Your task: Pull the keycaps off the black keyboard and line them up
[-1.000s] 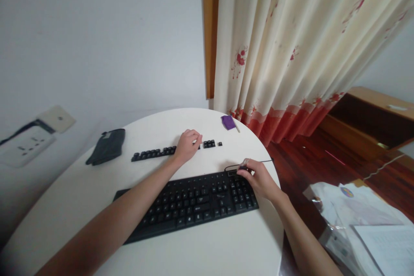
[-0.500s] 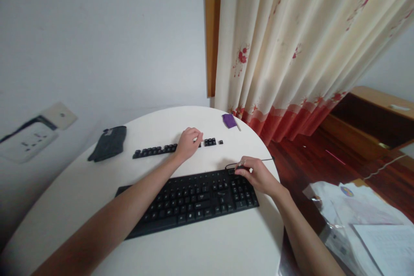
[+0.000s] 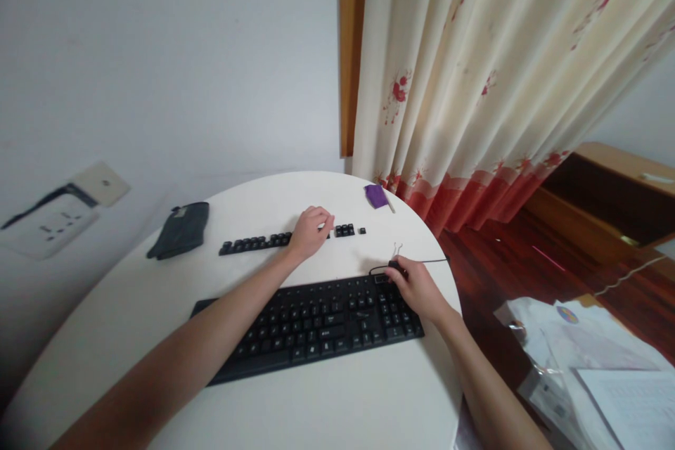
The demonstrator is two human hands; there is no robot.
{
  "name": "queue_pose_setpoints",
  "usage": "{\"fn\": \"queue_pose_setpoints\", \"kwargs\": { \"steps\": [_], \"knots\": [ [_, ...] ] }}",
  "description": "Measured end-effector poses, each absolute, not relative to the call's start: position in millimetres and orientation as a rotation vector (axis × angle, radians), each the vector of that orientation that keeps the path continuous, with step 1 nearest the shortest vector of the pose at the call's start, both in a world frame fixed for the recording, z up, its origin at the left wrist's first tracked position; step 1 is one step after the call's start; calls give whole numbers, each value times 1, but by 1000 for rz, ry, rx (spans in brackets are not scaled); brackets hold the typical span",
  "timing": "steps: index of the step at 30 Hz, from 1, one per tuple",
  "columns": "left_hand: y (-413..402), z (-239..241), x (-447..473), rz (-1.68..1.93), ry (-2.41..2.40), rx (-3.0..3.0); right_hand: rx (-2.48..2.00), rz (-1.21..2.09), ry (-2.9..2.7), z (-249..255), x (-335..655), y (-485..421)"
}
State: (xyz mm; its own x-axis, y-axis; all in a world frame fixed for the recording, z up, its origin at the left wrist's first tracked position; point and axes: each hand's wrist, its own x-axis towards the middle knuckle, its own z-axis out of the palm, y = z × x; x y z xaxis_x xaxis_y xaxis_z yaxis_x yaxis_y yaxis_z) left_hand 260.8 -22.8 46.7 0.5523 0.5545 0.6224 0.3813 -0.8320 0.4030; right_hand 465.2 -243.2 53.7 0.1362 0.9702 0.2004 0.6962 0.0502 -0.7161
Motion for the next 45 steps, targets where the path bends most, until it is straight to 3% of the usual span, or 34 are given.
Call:
{"fn": "queue_pose_setpoints", "kwargs": {
  "steps": [19, 29, 37, 45],
  "knots": [
    [-27, 50, 261, 1086, 628, 2540, -1760, 421, -1531, 44, 461, -238],
    [-29, 52, 260, 1099, 612, 2526, -1594, 101, -1906, 37, 457, -254],
    [-30, 52, 261, 1095, 603, 2521, -1745, 346, -1465, 40, 456, -242],
    [-30, 51, 261, 1084, 599, 2531, -1775, 324, -1356, 38, 451, -241]
  ]
}}
